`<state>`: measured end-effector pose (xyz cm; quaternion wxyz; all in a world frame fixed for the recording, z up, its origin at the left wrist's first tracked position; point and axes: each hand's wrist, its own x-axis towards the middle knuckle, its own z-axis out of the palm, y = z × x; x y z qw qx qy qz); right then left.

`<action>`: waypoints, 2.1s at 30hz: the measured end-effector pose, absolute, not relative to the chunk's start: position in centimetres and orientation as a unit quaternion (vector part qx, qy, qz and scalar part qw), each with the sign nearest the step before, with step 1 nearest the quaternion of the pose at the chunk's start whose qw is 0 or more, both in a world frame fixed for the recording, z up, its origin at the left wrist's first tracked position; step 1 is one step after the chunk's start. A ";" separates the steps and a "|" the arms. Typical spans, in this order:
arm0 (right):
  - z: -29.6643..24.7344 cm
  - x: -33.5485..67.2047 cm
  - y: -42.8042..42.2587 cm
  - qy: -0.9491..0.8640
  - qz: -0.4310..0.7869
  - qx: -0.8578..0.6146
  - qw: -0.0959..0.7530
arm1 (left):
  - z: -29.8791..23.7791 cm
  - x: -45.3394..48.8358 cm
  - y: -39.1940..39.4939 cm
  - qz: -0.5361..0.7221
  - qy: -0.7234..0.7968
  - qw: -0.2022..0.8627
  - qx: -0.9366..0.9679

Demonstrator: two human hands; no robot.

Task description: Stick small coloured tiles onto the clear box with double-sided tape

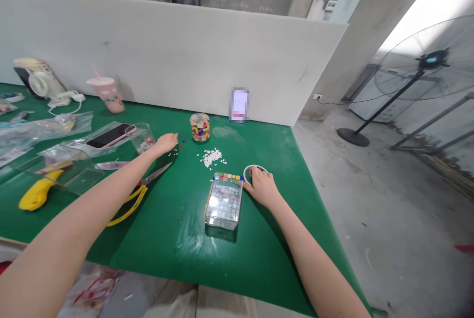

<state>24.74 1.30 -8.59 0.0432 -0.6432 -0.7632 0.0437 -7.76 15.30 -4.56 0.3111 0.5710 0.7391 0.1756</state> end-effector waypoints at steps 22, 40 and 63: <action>-7.0 24.9 0.9 -0.766 0.061 -0.640 -0.011 | -6.6 -2.0 8.7 0.388 0.484 0.689 0.375; -6.4 24.9 0.0 -0.767 0.023 -0.640 -0.039 | -8.0 -7.0 12.4 0.591 0.610 0.286 0.443; -5.7 25.7 0.6 -0.665 0.230 -0.697 0.133 | 5.9 6.8 1.5 0.495 0.294 0.557 0.598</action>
